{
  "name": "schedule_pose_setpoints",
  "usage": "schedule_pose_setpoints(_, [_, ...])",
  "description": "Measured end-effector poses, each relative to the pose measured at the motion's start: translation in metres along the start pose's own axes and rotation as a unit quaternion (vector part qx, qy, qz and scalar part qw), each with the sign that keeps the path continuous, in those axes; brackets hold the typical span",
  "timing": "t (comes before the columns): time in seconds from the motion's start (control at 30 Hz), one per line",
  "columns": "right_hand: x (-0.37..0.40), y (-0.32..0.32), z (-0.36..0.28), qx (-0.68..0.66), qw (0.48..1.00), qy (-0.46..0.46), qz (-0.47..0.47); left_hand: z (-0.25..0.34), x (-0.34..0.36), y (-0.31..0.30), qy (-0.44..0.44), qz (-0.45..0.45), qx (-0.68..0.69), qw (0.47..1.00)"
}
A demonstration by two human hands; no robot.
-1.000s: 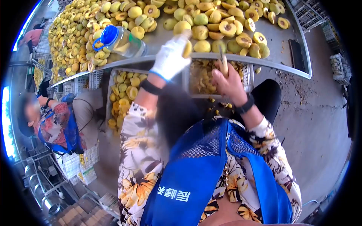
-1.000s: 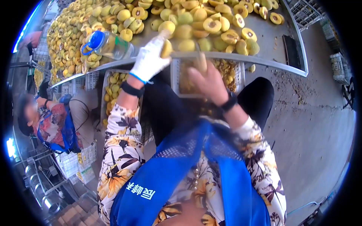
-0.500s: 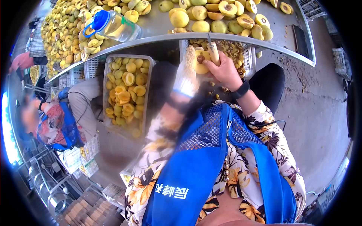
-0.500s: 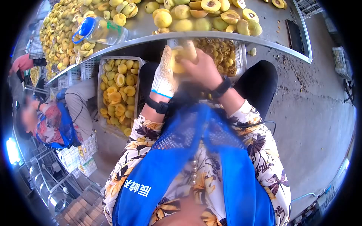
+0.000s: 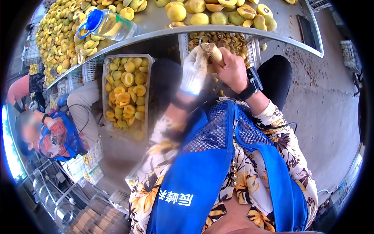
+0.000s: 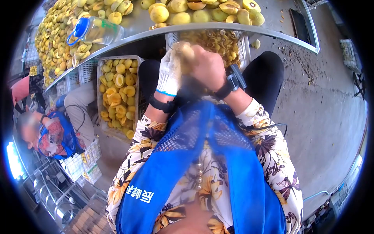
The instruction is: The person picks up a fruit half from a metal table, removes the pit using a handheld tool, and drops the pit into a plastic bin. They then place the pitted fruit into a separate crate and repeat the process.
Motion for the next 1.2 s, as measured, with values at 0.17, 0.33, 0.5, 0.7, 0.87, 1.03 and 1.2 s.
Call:
schedule_pose_setpoints(0.17, [-0.001, 0.003, 0.007, -0.065, 0.992, 0.100, 0.043, 0.000, 0.000, 0.000, -0.069, -0.003, 0.038, 0.997])
schedule_pose_setpoints(0.33, [0.004, 0.002, 0.009, -0.066, 0.993, 0.100, 0.023, 0.001, 0.004, 0.002, -0.086, 0.025, 0.052, 0.995])
schedule_pose_setpoints(0.5, [0.002, -0.001, 0.007, -0.064, 0.997, 0.033, 0.017, 0.010, 0.009, 0.006, -0.095, 0.009, 0.036, 0.995])
schedule_pose_setpoints(0.7, [0.028, 0.012, -0.016, -0.184, 0.969, -0.073, -0.150, -0.007, -0.002, -0.011, 0.085, -0.024, -0.067, 0.994])
schedule_pose_setpoints(0.87, [0.026, 0.009, -0.003, -0.050, 0.997, 0.034, -0.050, -0.005, -0.004, -0.019, -0.030, 0.133, 0.108, 0.985])
schedule_pose_setpoints(1.03, [0.029, 0.011, -0.005, -0.051, 0.992, 0.046, -0.110, -0.005, -0.002, -0.012, 0.019, 0.090, 0.162, 0.983])
schedule_pose_setpoints(1.2, [0.035, 0.021, 0.004, -0.043, 0.993, 0.059, -0.094, -0.001, 0.003, -0.001, 0.040, 0.085, 0.148, 0.984])
Point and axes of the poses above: each hand's wrist, its own x-axis away from the middle knuckle, its own y-axis out of the palm, z = x × y, the point moved 3 cm from there along -x, towards the middle knuckle, and after that the axes turned 11 degrees about x, right-handed, at the moved point
